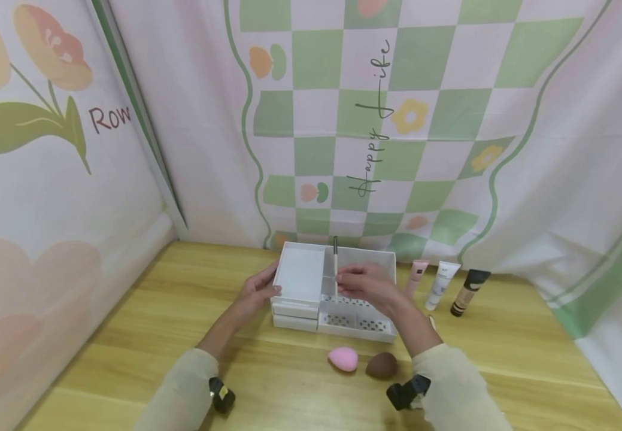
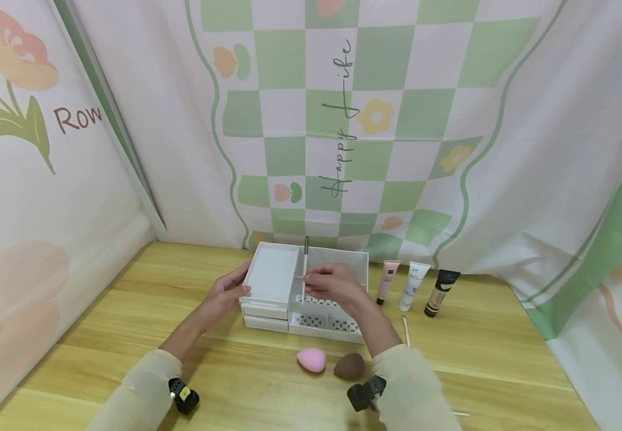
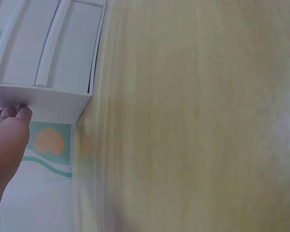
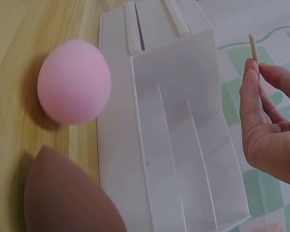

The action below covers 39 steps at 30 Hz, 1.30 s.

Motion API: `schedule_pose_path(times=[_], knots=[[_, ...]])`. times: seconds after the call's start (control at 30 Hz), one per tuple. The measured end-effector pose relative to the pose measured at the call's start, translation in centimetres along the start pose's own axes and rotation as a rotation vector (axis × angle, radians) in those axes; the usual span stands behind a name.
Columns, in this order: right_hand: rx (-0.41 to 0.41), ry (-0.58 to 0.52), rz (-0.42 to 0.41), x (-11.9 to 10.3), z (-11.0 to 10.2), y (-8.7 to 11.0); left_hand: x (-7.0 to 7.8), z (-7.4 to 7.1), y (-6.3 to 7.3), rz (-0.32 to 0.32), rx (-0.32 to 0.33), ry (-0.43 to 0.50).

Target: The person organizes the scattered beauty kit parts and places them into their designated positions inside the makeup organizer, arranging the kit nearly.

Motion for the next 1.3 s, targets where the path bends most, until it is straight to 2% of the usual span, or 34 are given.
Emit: schedule_pose_path(times=[0.33,0.8,1.07,1.3], knots=[[0.008,0.0,0.026,-0.5,2.0,-0.9,0.0,-0.1,0.0,0.0,0.025,-0.011],[0.048,0.002,0.082,-1.5,4.8,-1.8,-0.1,0.1,0.0,0.01,-0.005,0.009],[0.088,0.051,0.114,-1.5,5.6,-2.6,-0.2,0.0,-0.1,0.017,0.01,-0.03],[0.095,0.095,0.127,-2.2,6.6,-2.9,-0.1,0.1,-0.2,0.034,-0.007,-0.003]])
Point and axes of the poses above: each hand's wrist, its own y-axis away from the middle knuckle, its own z-axis out of the palm, x = y × z, the point moved 7 cm from there along -y, towards the middle knuckle, and after that the axes turned 14 degrees about x, right-handed, at the moved point
